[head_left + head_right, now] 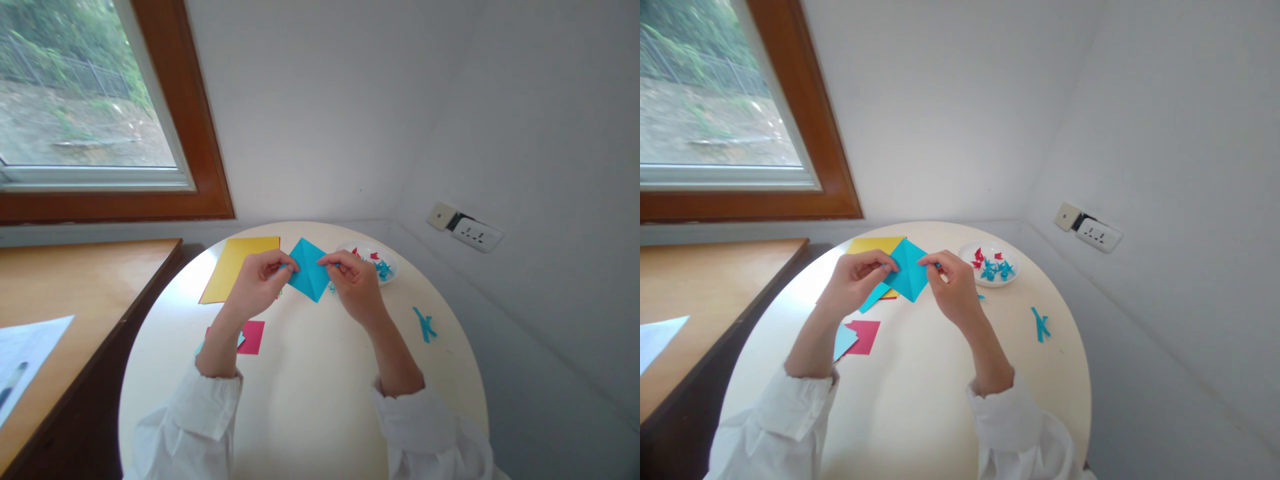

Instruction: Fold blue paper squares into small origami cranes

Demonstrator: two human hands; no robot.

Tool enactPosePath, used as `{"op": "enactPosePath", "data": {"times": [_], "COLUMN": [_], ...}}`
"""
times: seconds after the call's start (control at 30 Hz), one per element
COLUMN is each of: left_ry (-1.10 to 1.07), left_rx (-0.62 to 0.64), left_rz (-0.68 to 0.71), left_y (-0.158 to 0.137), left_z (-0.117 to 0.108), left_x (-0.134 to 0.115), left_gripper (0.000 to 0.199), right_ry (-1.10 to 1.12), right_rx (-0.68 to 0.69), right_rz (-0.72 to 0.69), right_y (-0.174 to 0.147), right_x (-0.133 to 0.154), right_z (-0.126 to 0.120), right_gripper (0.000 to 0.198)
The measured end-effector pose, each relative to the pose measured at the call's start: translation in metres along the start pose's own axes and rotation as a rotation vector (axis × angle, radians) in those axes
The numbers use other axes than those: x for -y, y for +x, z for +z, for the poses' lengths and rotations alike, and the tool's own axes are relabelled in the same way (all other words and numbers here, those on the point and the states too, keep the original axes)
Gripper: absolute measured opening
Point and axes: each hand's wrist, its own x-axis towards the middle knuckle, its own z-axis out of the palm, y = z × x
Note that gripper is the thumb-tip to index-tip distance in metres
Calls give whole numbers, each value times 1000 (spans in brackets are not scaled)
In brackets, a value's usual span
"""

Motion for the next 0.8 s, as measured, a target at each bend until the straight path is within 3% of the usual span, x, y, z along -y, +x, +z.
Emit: {"op": "enactPosePath", "data": {"times": [0.53,0.8], "left_ry": [-96,-144], "left_rx": [-2,12], "left_rz": [-32,-10], "left_y": [-1,-2], "left_z": [-1,-11], "left_x": [5,3], "left_gripper": [9,11], "right_ry": [47,156], "right_rx": [3,188], "right_rz": [26,-75], "right_y": [0,0], "right_x": [2,-2], "right_z": [-2,-11], "right_gripper": [19,31]}}
